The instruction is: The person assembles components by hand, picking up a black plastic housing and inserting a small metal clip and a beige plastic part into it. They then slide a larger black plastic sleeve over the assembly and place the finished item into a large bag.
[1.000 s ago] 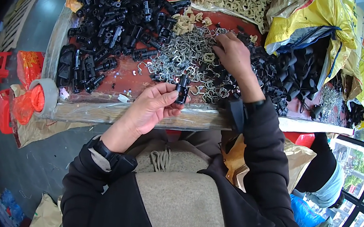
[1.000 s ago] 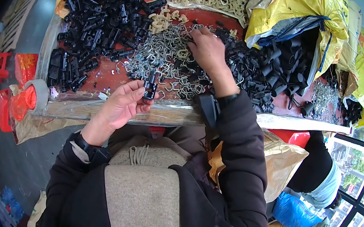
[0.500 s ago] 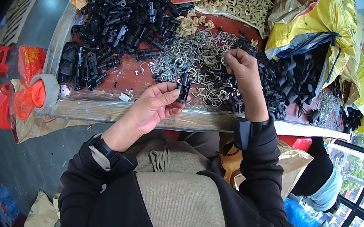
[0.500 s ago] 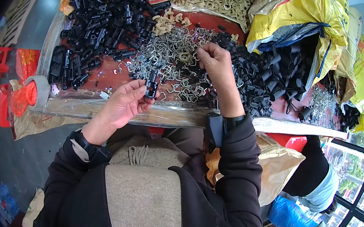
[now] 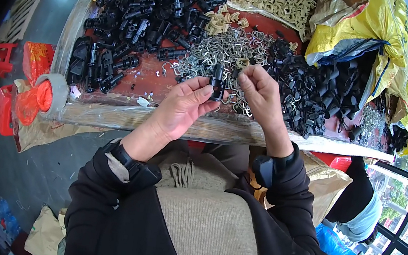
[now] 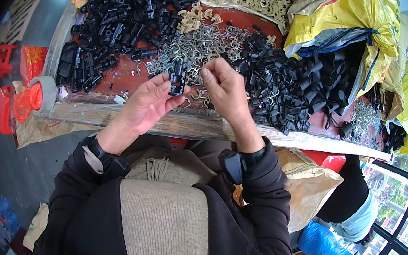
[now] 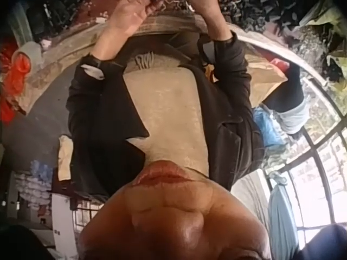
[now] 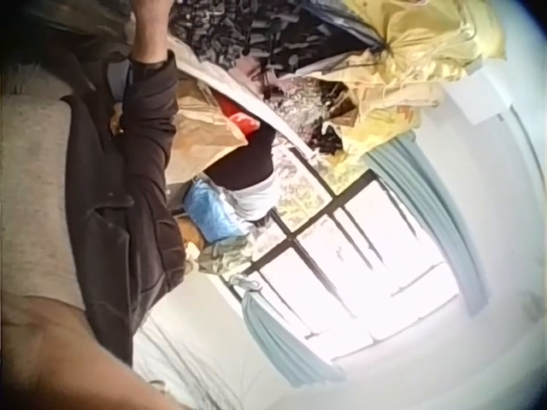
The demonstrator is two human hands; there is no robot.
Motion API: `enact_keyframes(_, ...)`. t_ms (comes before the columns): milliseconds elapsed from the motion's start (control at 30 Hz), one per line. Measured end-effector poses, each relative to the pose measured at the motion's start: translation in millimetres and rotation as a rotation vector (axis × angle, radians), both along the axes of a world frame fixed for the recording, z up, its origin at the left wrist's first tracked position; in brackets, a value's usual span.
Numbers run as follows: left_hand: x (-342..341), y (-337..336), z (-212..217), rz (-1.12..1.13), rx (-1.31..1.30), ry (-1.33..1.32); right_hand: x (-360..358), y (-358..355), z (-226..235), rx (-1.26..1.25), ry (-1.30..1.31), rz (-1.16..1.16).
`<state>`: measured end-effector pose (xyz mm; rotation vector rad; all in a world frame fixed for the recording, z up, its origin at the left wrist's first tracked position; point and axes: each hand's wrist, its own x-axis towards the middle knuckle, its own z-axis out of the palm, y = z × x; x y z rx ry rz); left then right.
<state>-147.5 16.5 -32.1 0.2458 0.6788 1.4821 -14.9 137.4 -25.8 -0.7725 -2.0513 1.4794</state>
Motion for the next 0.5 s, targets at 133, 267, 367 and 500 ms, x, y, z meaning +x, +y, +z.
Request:
enact_keyframes(133,4.7,2.7,0.3,0.061,0.047,-0.082,-3.0,-18.2,11.9,-0.018,-0.019,0.024)
enact_keyframes(267,2.7,0.0,1.2,0.043,0.095,-0.069,-1.1,-23.9,23.4,-0.393,0.060,0.052)
enact_keyframes(367,-2.2,-1.4,0.6,-0.002,0.107,-0.092,4.7,-22.9,24.8,-0.734,0.168,0.069)
enact_keyframes(500,-1.1,-4.8,7.3,-0.090,0.078,-0.090,12.5,-23.0,16.4,-0.407,0.192,0.204)
